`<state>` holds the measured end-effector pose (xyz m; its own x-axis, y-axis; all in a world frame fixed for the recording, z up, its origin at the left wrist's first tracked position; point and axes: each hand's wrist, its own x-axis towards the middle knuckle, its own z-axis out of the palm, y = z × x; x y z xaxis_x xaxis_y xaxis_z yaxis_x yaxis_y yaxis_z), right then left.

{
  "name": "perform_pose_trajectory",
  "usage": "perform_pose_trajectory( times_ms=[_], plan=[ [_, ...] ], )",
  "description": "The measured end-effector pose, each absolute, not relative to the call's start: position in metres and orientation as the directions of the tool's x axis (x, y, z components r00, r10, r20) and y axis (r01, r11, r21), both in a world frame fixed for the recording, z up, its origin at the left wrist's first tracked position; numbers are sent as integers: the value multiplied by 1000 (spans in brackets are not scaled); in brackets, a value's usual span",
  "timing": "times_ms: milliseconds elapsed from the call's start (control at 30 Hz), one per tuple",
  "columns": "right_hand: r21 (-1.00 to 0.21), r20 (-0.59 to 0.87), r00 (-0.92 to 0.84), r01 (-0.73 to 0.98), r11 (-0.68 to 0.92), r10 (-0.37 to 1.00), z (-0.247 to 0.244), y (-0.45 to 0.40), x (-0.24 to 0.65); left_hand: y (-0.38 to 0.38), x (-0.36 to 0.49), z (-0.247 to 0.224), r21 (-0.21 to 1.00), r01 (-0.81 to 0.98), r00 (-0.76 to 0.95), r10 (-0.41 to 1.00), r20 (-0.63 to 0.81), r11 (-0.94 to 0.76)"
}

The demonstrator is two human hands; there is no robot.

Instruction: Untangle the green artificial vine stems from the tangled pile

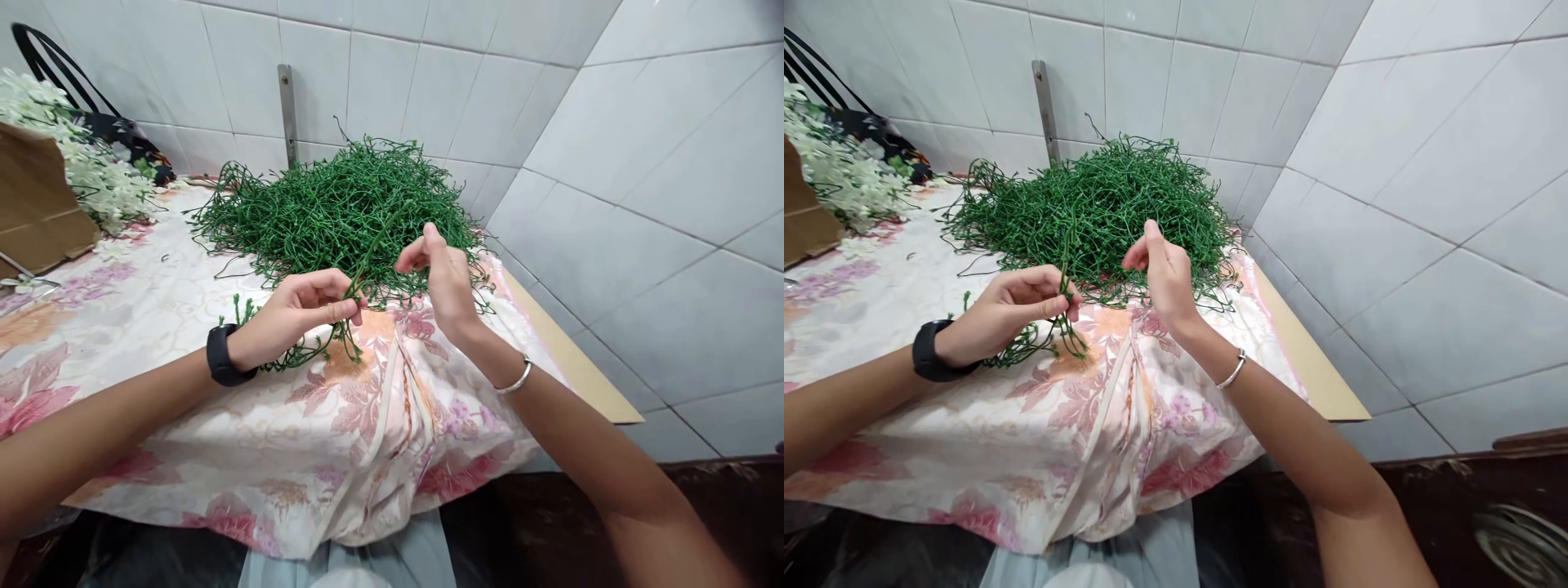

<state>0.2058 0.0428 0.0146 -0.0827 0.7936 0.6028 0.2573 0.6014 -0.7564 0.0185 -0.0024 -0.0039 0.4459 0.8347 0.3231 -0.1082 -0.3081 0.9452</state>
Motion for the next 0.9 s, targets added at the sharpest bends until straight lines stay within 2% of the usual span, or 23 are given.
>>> perform_pose_trajectory(
  times_ms=[67, 167, 367, 600, 900],
  plan=[
    [-694, 637, -115, 345, 632, 762, 15, 43, 206, -2, 19, -4, 943, -128, 414, 848, 331, -306],
    [-650, 663, -158, 364, 668, 731, 17, 41, 205, -2, 20, -2, 938, -91, 370, 864, 342, -333],
    [-682, 648, -255, 225, 696, 718, 16, 32, 201, 2, 21, -2, 920, -72, 259, 884, 390, -385],
    [-723, 512, -452, 232, 651, 730, 8, 25, 197, 6, 19, -6, 921, -78, 209, 897, 390, -382],
    [-715, 497, -537, 191, 672, 682, 10, 25, 198, 4, 19, -6, 929, -66, 231, 900, 369, -364]
  ],
)
